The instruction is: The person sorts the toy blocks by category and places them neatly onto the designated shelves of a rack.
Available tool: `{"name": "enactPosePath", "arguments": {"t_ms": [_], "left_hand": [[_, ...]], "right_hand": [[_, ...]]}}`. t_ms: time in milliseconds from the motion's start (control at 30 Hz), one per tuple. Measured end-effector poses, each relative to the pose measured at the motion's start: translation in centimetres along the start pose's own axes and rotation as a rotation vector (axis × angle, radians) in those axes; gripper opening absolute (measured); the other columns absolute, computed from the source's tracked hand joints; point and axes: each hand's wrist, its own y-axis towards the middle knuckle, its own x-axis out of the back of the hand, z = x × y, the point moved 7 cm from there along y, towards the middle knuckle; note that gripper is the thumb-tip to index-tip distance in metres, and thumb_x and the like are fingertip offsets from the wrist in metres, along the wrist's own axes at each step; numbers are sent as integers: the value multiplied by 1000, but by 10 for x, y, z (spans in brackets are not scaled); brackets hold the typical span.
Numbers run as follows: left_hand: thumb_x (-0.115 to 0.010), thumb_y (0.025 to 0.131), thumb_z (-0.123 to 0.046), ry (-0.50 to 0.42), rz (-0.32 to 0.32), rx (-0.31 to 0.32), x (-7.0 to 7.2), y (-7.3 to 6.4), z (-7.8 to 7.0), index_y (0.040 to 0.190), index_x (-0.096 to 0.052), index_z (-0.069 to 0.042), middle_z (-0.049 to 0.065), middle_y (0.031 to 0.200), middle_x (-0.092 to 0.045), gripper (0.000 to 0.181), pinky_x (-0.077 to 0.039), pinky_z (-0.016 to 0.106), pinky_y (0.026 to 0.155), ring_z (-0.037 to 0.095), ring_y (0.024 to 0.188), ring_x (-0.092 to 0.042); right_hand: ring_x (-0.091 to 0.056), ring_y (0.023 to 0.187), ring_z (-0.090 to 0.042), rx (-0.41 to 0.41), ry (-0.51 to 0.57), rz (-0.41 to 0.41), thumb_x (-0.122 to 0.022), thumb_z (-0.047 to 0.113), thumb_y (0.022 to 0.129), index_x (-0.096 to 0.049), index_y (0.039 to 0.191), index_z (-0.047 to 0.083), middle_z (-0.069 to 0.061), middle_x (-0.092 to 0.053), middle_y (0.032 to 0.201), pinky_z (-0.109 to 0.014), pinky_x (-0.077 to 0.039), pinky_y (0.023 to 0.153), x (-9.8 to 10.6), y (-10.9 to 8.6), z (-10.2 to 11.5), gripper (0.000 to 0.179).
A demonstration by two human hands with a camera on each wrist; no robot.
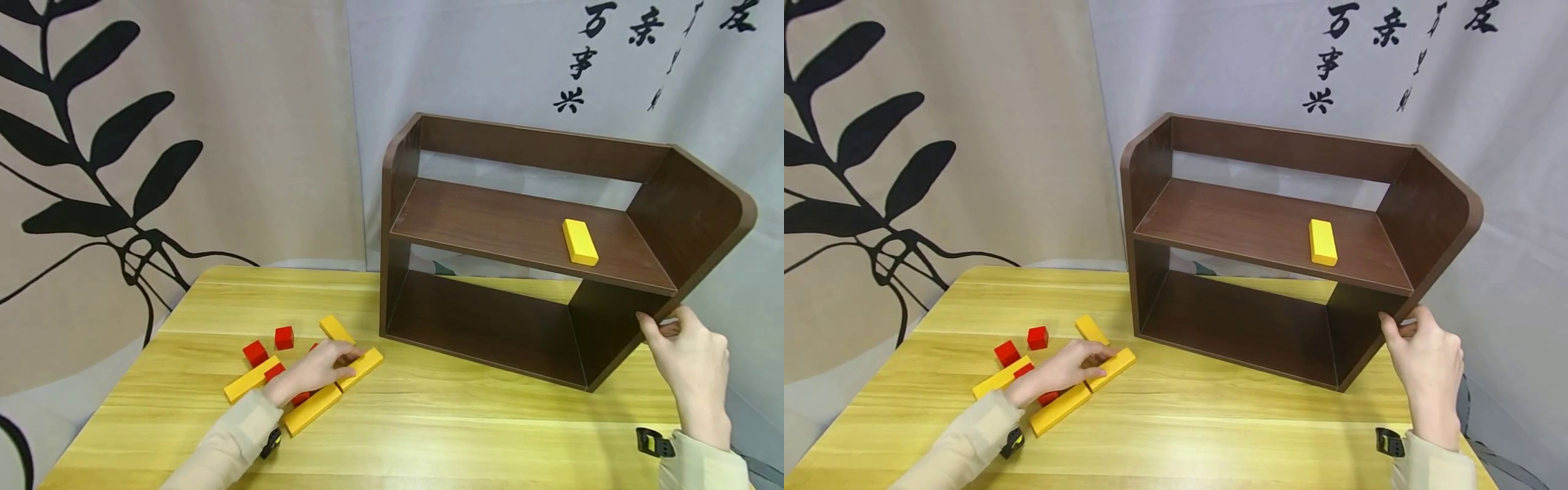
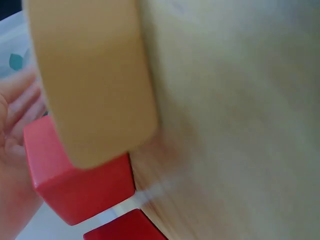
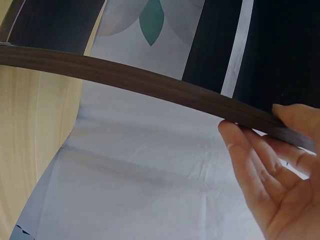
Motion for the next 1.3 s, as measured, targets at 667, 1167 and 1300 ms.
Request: {"name": "enactPosePath", "arguments": {"t_ms": [667, 1167, 1300], "left_hand": [[-71, 83, -8, 203, 47, -45, -6, -2, -4, 125, -61, -5, 12, 129, -62, 42, -47, 47, 100, 32, 120, -56], [-69, 86, -10, 109, -15, -59, -3, 7, -15, 124, -63, -8, 7, 126, -65, 39, -51, 39, 96, 23, 114, -61], [-69, 86, -10, 97, -49, -87, 1, 12, -25, 125, -62, -9, 6, 127, -64, 40, -51, 39, 97, 23, 116, -60]], "right_hand": [[-59, 76, -53, -4, -1, 3, -61, 29, 87, -58, 87, -2, -28, -69, 85, -49, -40, 53, 0, 0, -1, 31], [-58, 77, -54, 1, -4, -4, -61, 29, 88, -57, 87, -3, -29, -68, 86, -52, -40, 57, 0, 0, 1, 32], [-58, 76, -53, 5, -7, -2, -61, 28, 88, -57, 88, -4, -30, -68, 86, -52, -40, 55, 0, 0, 2, 33]]}}
